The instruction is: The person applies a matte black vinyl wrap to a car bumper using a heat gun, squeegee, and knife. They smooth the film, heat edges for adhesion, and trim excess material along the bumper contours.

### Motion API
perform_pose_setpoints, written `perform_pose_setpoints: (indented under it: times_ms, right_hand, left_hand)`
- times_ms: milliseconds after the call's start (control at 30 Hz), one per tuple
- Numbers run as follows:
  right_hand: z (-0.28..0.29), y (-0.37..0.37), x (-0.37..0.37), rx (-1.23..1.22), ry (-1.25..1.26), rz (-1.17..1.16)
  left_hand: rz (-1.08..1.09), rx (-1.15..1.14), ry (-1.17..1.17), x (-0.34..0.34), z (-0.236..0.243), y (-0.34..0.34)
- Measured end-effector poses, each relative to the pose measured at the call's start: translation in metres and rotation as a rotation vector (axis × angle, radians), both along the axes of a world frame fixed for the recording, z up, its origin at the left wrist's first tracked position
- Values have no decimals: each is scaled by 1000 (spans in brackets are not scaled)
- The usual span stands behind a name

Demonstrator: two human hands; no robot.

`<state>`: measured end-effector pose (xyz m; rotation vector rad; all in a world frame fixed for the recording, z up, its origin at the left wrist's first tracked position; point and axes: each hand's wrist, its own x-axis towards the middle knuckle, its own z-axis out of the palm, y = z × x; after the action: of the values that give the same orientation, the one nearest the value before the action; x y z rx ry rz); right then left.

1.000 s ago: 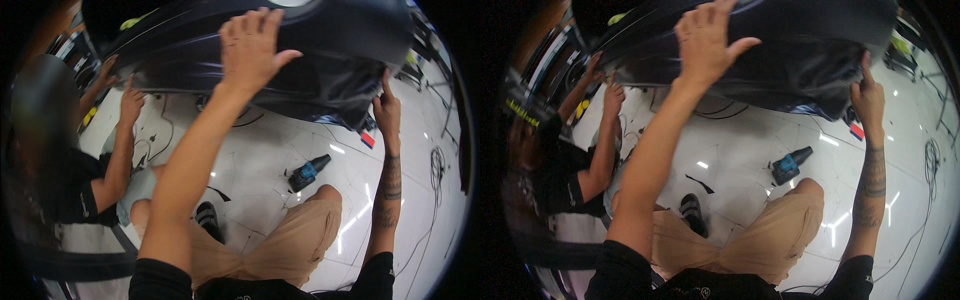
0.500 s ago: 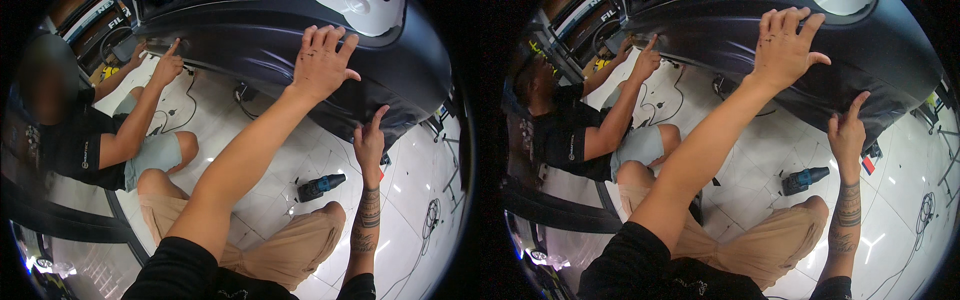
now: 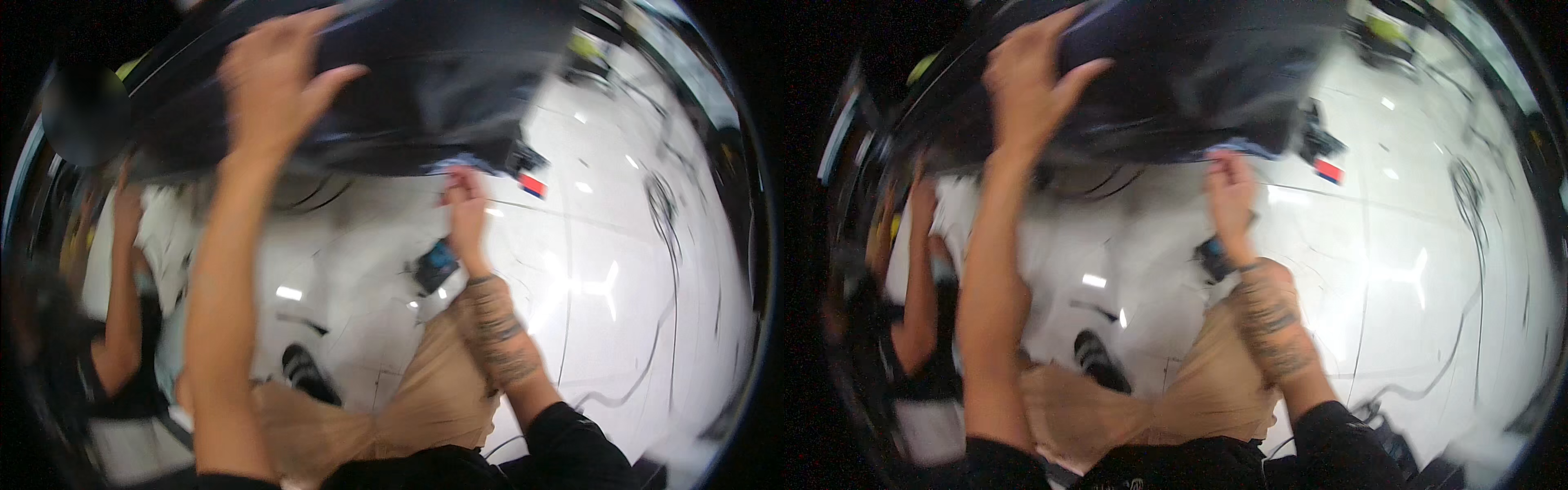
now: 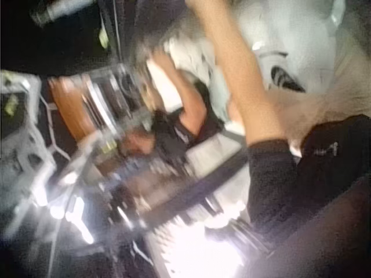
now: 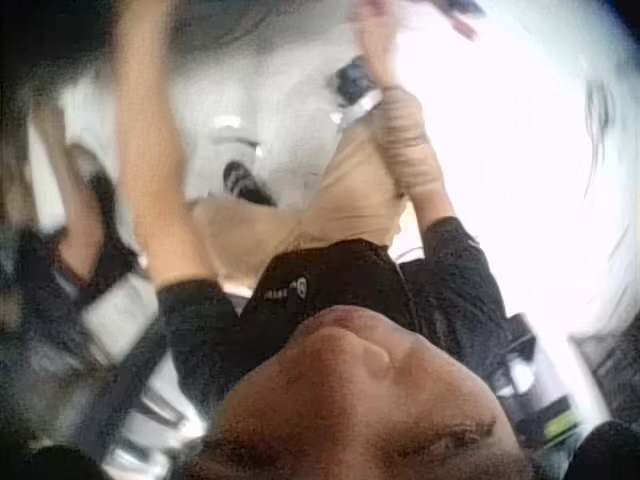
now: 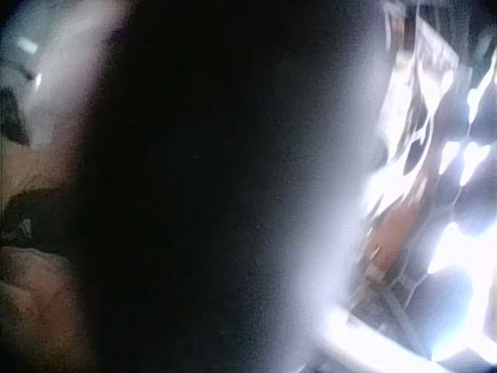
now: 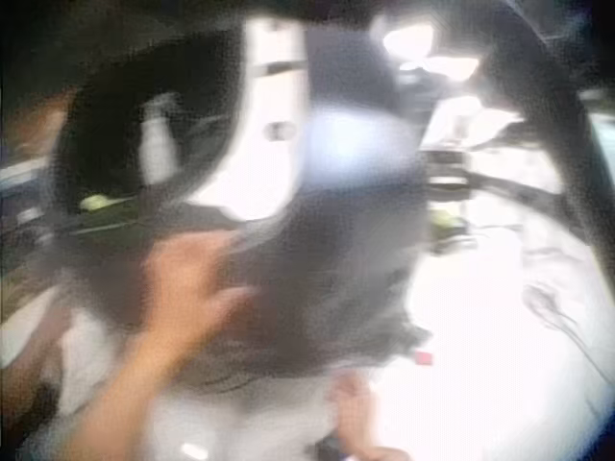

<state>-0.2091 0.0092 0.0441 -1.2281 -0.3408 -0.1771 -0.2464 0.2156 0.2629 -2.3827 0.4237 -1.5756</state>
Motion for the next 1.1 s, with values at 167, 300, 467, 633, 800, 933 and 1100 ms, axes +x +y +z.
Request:
perform_pose_setpoints:
  times_ms: [167,300,467,633,800,933,1100]
  right_hand:
    - [-30,18,21,1124,768,480]
    - [-47,19,42,1337,491,468]
    - [-40,9,34,1371,408,557]
    - [-46,-7,75,1412,280,539]
    - [-41,-1,74,1605,457,551]
    - [-49,8,72,1685,447,493]
    - [-54,-4,88,1702,264,479]
  left_hand:
    - [110,-1,90,-4,4,-1]
    - [190,-33,82,-6,-6,3]
    - [178,-36,78,-7,-5,8]
    - [155,-61,77,1,-5,-3]
    - [195,-67,65,-1,-8,2]
    - [223,-74,70,-3,-11,2]
    - [175,-3,44,5,-16,-2]
